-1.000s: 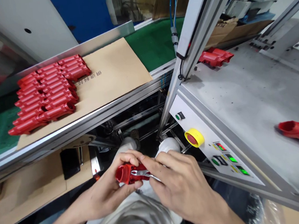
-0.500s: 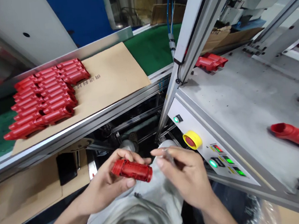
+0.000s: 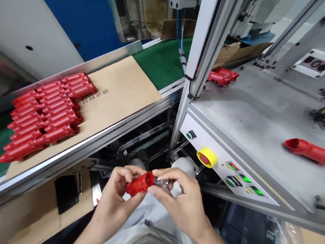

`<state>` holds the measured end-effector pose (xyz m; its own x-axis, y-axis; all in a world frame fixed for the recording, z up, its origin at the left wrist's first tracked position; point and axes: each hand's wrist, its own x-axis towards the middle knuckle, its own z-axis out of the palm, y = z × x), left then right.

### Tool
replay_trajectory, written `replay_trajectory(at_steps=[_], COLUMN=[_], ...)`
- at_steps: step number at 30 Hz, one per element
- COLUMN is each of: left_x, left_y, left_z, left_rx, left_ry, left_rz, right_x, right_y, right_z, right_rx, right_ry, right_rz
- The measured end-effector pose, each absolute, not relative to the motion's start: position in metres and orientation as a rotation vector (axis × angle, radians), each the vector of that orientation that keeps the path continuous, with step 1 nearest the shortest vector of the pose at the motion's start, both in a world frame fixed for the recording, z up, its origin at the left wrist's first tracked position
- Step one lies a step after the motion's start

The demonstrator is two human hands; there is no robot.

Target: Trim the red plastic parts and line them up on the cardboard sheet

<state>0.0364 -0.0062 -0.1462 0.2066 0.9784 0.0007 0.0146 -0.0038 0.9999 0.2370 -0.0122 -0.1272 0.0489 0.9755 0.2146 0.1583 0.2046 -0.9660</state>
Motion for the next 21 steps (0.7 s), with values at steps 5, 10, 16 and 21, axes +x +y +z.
replay_trajectory(at_steps=[5,10,16,21], left_x=[0.036,0.035,0.033,0.033], left_y=[0.000,0.002,0.004,0.001], left_z=[-0.142,-0.142,-0.145,-0.151], left_rx=[1.650,1.785,1.965,2.032], left_ry=[0.946,1.053,1.081,1.133], left_rz=[0.808,0.887,1.000,1.039], right_x=[0.230,0.234,0.230,0.217], right_y=[-0.011,-0.008,-0.008,-0.009], right_z=[-0.117,-0.110,-0.107,-0.116], right_rx=[-1.006,-1.293,-1.253,-1.241], right_ry=[-1.461,-1.307,-1.208,-1.115], right_rz=[1.107,1.292,1.541,1.568])
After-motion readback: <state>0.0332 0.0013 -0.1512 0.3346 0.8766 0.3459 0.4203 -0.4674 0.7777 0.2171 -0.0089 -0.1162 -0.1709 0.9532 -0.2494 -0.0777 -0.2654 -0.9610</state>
